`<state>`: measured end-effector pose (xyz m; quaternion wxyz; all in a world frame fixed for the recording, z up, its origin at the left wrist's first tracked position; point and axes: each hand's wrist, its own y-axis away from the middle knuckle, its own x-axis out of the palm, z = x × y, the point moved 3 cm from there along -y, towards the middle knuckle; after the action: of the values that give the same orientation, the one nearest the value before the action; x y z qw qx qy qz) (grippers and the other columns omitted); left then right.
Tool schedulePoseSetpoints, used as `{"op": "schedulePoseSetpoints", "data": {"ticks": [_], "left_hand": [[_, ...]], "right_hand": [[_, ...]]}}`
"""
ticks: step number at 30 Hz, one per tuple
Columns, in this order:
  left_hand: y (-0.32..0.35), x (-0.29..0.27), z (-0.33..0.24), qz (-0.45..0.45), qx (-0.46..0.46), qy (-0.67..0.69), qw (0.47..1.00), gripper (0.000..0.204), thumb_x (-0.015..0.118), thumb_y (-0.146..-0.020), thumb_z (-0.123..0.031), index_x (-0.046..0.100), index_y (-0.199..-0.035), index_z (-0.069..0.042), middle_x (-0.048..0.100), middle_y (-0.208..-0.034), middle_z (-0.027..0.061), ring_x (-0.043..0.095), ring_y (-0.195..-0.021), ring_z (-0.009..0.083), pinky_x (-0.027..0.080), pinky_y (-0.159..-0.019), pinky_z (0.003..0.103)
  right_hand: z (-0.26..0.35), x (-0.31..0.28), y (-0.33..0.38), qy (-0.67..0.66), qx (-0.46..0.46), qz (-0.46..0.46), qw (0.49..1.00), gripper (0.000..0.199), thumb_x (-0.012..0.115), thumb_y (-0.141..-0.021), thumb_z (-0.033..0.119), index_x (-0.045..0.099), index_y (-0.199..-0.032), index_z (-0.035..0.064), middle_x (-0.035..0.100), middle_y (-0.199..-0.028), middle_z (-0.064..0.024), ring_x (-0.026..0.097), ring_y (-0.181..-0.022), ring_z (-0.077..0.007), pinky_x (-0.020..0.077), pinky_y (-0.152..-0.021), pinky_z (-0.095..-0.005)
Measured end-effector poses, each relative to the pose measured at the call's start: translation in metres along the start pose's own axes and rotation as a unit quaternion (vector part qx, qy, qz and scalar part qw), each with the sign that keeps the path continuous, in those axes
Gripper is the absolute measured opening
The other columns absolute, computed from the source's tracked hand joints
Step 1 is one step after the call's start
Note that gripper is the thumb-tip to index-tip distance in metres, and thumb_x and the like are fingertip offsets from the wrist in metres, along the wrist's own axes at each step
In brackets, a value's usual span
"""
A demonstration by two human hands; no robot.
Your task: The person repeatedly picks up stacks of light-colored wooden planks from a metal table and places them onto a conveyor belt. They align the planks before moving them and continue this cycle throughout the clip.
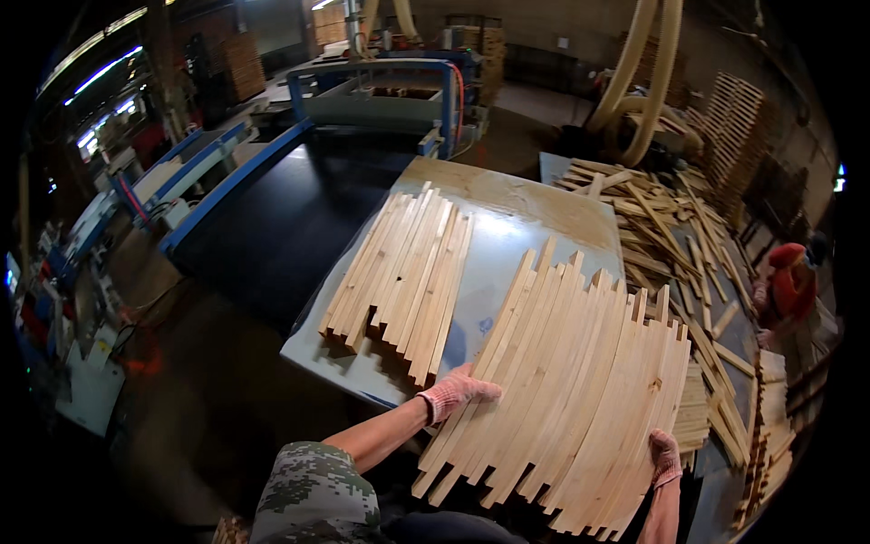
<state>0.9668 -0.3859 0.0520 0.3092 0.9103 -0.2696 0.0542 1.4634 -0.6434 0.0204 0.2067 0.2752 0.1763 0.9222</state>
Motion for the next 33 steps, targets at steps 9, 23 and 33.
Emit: {"op": "schedulePoseSetpoints", "data": {"ticks": [9,23,33], "left_hand": [[-0.082,-0.009,0.013,-0.116,-0.023,0.039,0.992,0.091,0.091,-0.090,-0.030,0.042,-0.159,0.003,0.067,-0.140,0.0152,0.068,-0.124,0.0254,0.055,-0.111,0.041],[-0.103,-0.009,-0.188,-0.139,-0.060,-0.621,0.769,0.097,0.050,-0.098,-0.079,0.055,-0.155,-0.002,0.058,-0.156,0.0270,0.054,-0.147,0.0411,0.042,-0.122,0.050],[-0.043,-0.274,-0.177,-0.539,0.005,-0.523,0.660,0.094,0.073,-0.089,-0.066,0.046,-0.164,-0.016,0.060,-0.148,0.0190,0.058,-0.136,0.0404,0.045,-0.117,0.050]], "right_hand": [[0.047,-0.006,-0.106,0.102,0.025,-0.020,0.994,0.018,0.069,-0.086,0.009,0.058,-0.073,0.0073,0.055,-0.074,-0.0002,0.051,-0.062,-0.0168,0.0536,-0.078,-0.0323],[0.078,-0.001,-0.244,0.106,0.000,-0.015,0.994,0.009,0.076,-0.094,0.012,0.072,-0.091,0.0043,0.071,-0.088,-0.0020,0.068,-0.090,-0.0159,0.0570,-0.091,-0.0305],[0.080,0.124,-0.232,0.173,0.014,-0.071,0.982,0.011,0.079,-0.093,0.016,0.071,-0.088,0.0101,0.070,-0.087,0.0026,0.068,-0.085,-0.0127,0.0565,-0.089,-0.0307]]}}
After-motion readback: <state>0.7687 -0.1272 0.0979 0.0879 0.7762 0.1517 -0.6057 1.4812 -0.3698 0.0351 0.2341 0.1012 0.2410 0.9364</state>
